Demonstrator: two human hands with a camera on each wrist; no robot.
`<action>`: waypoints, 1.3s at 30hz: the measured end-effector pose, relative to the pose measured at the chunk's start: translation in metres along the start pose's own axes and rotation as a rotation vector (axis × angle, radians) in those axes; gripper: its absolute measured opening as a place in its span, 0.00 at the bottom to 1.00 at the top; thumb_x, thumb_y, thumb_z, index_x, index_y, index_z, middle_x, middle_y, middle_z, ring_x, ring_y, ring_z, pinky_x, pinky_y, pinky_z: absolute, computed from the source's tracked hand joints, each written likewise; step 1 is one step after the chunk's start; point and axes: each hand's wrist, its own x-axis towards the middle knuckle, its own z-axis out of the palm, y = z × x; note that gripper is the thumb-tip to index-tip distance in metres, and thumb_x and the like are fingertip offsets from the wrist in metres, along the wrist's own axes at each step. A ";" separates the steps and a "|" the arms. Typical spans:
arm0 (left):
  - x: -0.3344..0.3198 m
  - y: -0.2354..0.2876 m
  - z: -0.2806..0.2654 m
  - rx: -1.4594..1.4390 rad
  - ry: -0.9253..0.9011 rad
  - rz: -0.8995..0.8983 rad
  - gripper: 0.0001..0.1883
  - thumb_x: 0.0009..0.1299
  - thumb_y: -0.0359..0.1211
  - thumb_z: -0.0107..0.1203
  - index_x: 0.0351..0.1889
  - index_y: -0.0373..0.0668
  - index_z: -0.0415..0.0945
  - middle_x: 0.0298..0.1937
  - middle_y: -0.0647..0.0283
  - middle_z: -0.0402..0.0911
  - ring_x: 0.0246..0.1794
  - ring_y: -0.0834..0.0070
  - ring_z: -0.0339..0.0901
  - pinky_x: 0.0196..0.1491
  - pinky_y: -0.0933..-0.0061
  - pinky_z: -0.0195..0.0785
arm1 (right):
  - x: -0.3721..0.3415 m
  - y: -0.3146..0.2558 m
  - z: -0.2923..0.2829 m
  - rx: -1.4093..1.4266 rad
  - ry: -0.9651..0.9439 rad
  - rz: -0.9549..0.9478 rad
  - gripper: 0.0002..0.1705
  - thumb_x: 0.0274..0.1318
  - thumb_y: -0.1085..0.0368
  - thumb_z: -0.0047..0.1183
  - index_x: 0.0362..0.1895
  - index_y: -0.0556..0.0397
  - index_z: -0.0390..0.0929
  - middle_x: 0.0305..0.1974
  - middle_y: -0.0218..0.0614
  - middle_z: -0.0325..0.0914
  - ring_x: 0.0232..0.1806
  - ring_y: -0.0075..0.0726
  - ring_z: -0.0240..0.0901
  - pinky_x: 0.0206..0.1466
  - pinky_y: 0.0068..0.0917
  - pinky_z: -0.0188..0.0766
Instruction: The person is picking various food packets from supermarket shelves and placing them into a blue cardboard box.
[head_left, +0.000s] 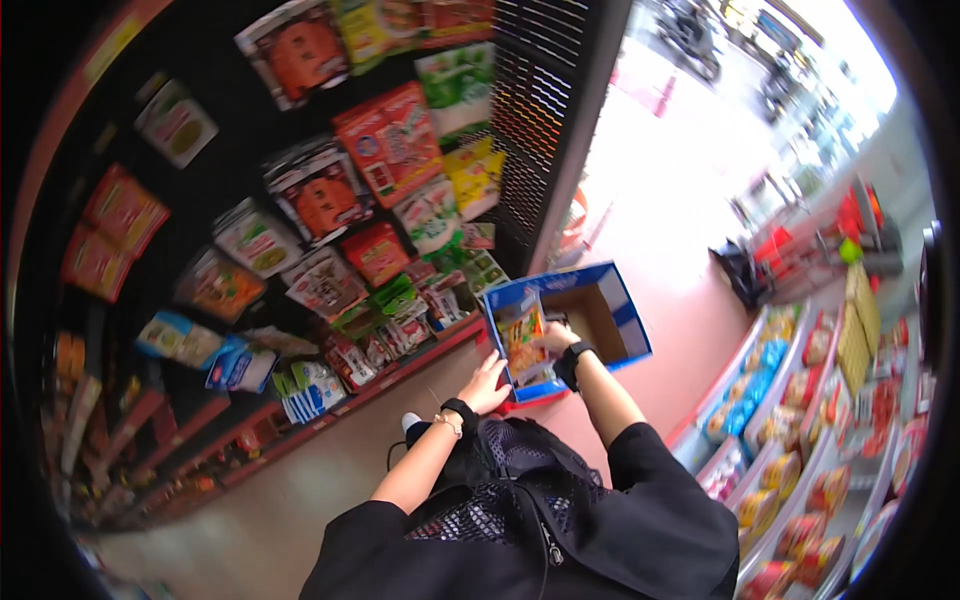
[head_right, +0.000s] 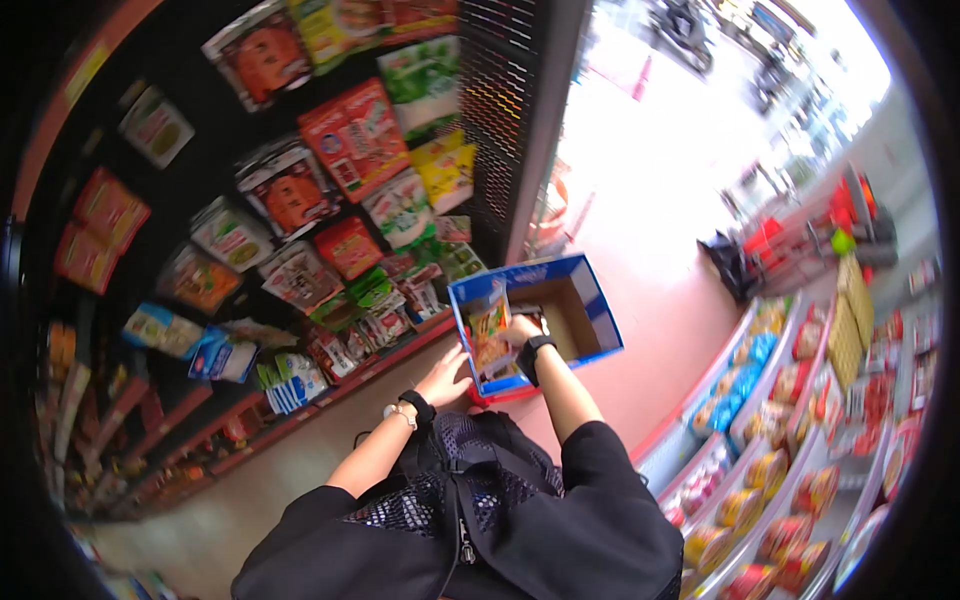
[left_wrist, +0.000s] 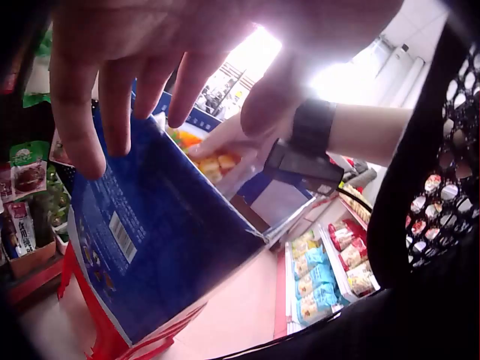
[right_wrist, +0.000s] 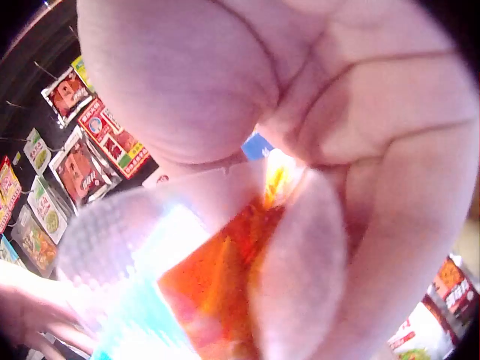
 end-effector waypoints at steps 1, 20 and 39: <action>-0.008 -0.003 -0.004 -0.018 0.034 -0.014 0.25 0.52 0.35 0.48 0.48 0.36 0.58 0.55 0.46 0.50 0.54 0.54 0.52 0.54 0.66 0.48 | -0.002 -0.008 0.008 0.038 -0.092 0.013 0.08 0.33 0.65 0.51 0.16 0.57 0.72 0.11 0.34 0.68 0.10 0.27 0.64 0.12 0.23 0.61; -0.073 -0.055 -0.045 -0.215 0.167 -0.287 0.12 0.53 0.36 0.47 0.32 0.40 0.69 0.36 0.53 0.68 0.38 0.62 0.66 0.41 0.69 0.59 | 0.008 0.013 0.051 -0.372 -0.256 0.176 0.20 0.35 0.54 0.49 0.28 0.58 0.72 0.21 0.37 0.71 0.20 0.31 0.66 0.20 0.27 0.61; -0.199 -0.183 -0.272 -0.804 0.813 -0.274 0.07 0.58 0.31 0.44 0.33 0.40 0.67 0.30 0.68 0.71 0.26 0.85 0.66 0.25 0.86 0.57 | -0.045 -0.182 0.138 0.925 0.369 -0.367 0.06 0.48 0.70 0.37 0.29 0.55 0.67 0.24 0.35 0.70 0.20 0.19 0.64 0.20 0.11 0.59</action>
